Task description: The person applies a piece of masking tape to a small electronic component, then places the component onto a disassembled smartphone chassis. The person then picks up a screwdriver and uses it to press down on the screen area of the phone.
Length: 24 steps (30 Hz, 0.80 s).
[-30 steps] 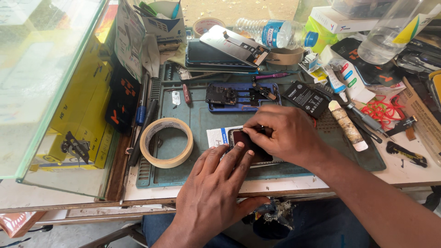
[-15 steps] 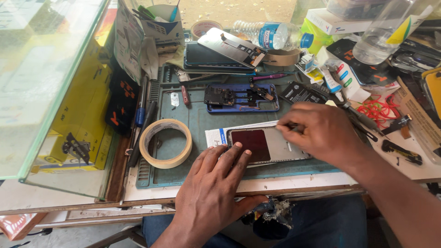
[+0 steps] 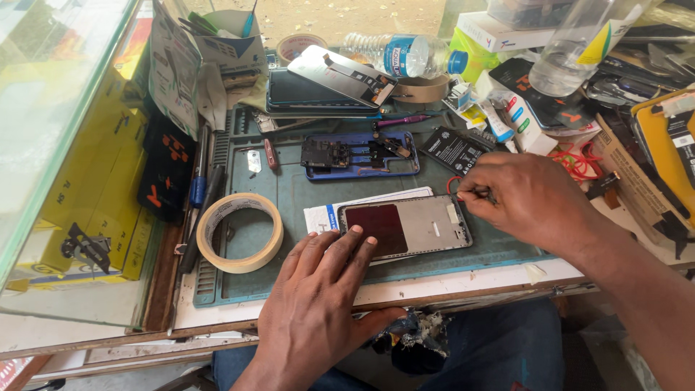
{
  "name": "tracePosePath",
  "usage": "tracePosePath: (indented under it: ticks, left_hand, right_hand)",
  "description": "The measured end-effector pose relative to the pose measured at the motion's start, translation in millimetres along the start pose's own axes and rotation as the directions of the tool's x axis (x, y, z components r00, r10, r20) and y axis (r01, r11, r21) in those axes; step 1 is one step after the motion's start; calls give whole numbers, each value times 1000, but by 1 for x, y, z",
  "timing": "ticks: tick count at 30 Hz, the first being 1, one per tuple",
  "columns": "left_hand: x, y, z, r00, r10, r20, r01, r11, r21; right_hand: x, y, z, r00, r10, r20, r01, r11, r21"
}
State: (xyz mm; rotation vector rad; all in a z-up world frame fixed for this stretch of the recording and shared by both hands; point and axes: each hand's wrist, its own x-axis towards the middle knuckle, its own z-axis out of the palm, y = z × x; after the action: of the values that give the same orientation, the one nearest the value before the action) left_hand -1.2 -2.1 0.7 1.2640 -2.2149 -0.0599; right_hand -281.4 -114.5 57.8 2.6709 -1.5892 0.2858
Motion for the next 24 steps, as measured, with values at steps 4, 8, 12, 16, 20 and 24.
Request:
tracePosePath:
  ticks: [4,8,12,16,20,24]
  left_hand:
    - [0,0,0,1000,4,-5,-4,1000,11]
    - [0,0,0,1000,0,-4,0,1000,23]
    - [1,0,1,1000,-5,2,5,1000,26]
    - [0,0,1,1000,-1,-7,2,1000,23]
    - [0,-1,0,1000,-2,-1,2,1000,23]
    - [0,-1,1,1000,8,-27,-7,1000,29]
  right_hand:
    - [3,0,-3,999,-13,29,13,1000,13]
    - [7,0,-9,991,-3,131,0,1000,27]
    - [10,-5,-15,978,-26,205,23,1000,19]
    - [10,-12,-20,952,-21,305,44,997,-69]
    - [5,-14,-24,958,-53,283,67,997,-38]
    - [-7,-13,-25,952,-39,304,37,999,13]
